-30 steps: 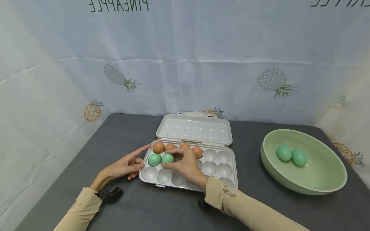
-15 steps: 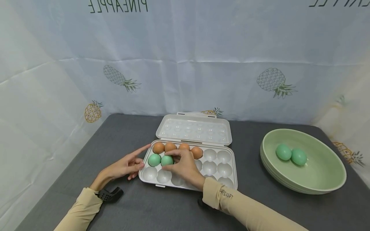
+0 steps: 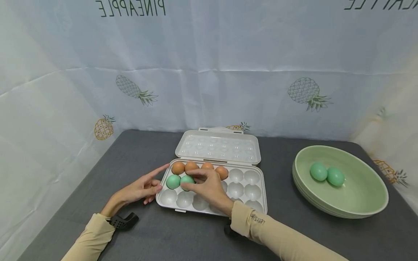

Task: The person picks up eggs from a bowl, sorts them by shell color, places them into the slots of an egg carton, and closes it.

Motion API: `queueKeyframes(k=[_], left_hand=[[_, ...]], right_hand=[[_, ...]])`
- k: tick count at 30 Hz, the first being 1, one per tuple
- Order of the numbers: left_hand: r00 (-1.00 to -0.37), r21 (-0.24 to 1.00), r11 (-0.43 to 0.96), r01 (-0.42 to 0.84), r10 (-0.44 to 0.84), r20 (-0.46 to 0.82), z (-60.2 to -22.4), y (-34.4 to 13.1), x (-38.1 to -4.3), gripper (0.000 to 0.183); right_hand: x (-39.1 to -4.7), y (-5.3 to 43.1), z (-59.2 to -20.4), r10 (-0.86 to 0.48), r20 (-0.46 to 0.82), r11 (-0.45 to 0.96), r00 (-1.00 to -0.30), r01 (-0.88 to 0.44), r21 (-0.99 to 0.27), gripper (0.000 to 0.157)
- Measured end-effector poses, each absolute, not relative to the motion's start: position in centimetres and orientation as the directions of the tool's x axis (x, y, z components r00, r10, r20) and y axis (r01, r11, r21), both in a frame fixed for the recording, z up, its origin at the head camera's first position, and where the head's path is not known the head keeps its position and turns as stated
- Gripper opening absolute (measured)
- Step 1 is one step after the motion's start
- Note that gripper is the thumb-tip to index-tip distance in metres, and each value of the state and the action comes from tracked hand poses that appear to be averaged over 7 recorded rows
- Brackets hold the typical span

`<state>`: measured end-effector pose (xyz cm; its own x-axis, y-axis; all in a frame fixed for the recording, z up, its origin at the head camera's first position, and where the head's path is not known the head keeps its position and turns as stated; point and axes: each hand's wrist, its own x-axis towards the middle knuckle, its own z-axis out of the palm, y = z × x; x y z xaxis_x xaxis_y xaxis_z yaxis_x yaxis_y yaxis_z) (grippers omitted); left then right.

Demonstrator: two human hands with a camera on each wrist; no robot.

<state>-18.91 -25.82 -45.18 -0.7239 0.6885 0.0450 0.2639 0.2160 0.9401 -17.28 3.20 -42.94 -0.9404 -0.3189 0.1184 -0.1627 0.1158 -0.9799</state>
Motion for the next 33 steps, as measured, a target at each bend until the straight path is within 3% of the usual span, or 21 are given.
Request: queueKeyframes(k=[11,33], left_hand=[[-0.713,0.941,0.200,0.273,0.698,0.059,-45.1,-25.7,-18.9,0.078],[-0.713,0.942,0.192,0.275,0.698,0.065,-45.3,-25.9,-18.8,0.078]], right_hand=[[-18.1,5.5,-40.1,-0.261,0.165,0.004,-0.951,-0.172,-0.985,0.044],[-18.8,16.4,-37.4,-0.157,0.320,0.202,-0.934,-0.348,-0.915,0.045]])
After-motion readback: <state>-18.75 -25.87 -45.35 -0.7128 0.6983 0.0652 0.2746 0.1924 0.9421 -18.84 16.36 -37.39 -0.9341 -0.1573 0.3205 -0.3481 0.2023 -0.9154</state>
